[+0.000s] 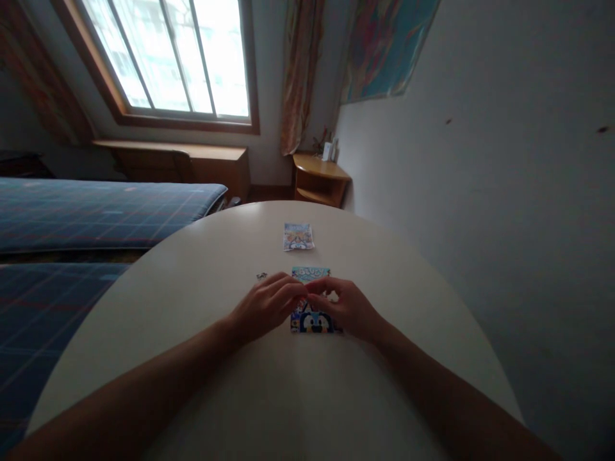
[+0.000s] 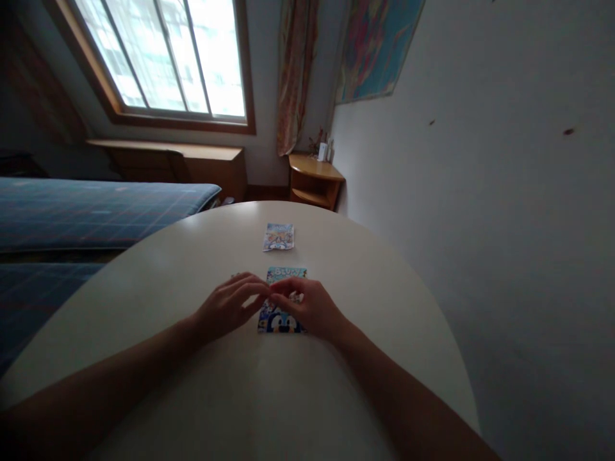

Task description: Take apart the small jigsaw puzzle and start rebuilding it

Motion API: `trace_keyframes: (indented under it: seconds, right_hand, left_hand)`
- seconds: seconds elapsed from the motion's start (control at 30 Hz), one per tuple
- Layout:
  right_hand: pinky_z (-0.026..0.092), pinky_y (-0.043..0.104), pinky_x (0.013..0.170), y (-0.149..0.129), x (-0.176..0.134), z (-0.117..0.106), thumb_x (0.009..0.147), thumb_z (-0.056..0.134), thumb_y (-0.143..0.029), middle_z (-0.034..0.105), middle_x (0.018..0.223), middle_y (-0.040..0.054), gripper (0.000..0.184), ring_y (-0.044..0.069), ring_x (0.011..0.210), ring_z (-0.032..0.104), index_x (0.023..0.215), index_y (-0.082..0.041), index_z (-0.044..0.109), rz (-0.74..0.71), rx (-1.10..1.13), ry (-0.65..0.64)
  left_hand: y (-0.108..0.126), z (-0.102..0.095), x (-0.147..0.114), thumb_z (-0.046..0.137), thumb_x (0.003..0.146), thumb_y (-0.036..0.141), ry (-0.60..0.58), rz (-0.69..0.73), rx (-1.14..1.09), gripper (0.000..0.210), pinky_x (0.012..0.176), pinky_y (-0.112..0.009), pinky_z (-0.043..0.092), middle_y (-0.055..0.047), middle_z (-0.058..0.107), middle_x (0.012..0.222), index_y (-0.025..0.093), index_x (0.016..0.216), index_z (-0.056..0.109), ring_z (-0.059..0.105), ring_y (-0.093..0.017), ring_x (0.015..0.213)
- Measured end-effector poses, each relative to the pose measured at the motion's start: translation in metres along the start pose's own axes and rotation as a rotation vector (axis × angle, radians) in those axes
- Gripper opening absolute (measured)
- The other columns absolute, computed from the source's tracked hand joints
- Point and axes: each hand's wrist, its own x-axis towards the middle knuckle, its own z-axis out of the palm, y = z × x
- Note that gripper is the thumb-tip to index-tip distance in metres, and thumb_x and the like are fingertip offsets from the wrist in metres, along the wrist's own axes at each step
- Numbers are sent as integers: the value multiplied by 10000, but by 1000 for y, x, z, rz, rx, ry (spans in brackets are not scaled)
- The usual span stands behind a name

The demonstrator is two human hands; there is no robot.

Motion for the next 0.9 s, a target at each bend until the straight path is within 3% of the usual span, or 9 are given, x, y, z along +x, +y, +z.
trace_keyframes:
  seconds: [0.23, 0.4, 0.63, 0.77, 0.9]
  right_hand:
    - [526, 310, 733, -1, 1, -1, 829, 710, -351, 769, 839, 30, 169, 182, 778, 698, 920, -216, 757, -6, -15, 32]
    - [529, 317, 734, 5, 2, -3, 834, 702, -330, 765, 847, 37, 179, 179, 771, 700, 962, -207, 721, -3, -4, 76]
    - [493, 296, 722, 8, 0, -3, 838, 720, -315, 754, 826, 3, 306, 158, 743, 686, 1129, -236, 667, -31, -25, 15]
    - [487, 275, 698, 5, -1, -4, 864, 693, -344, 756, 850, 8, 234, 156, 766, 683, 1077, -249, 712, -52, -53, -17]
    - [513, 292, 694, 9, 1, -5, 928, 592, -392, 767, 890, 36, 252, 174, 787, 703, 1079, -219, 696, -4, 19, -18]
  left_hand:
    - [0, 0, -1, 573, 947, 156, -41, -19, -46, 130, 732, -293, 550, -50, 669, 907, 192, 1068, 538, 623, -157, 849]
    - [-4, 6, -2, 619, 937, 233, -3, -139, -54, 191, 797, -325, 557, -80, 672, 1008, 185, 1104, 541, 642, -177, 934]
    - [-5, 8, -4, 616, 943, 256, -16, -262, -68, 72, 744, -266, 533, -20, 709, 874, 194, 973, 595, 671, -139, 816]
    - [-4, 8, -4, 592, 952, 313, -42, -313, 16, 145, 645, -247, 511, -15, 699, 784, 189, 880, 615, 668, -141, 721]
    - [-3, 8, -5, 598, 946, 339, -113, -335, 32, 144, 681, -265, 518, -17, 716, 814, 207, 902, 635, 679, -156, 750]
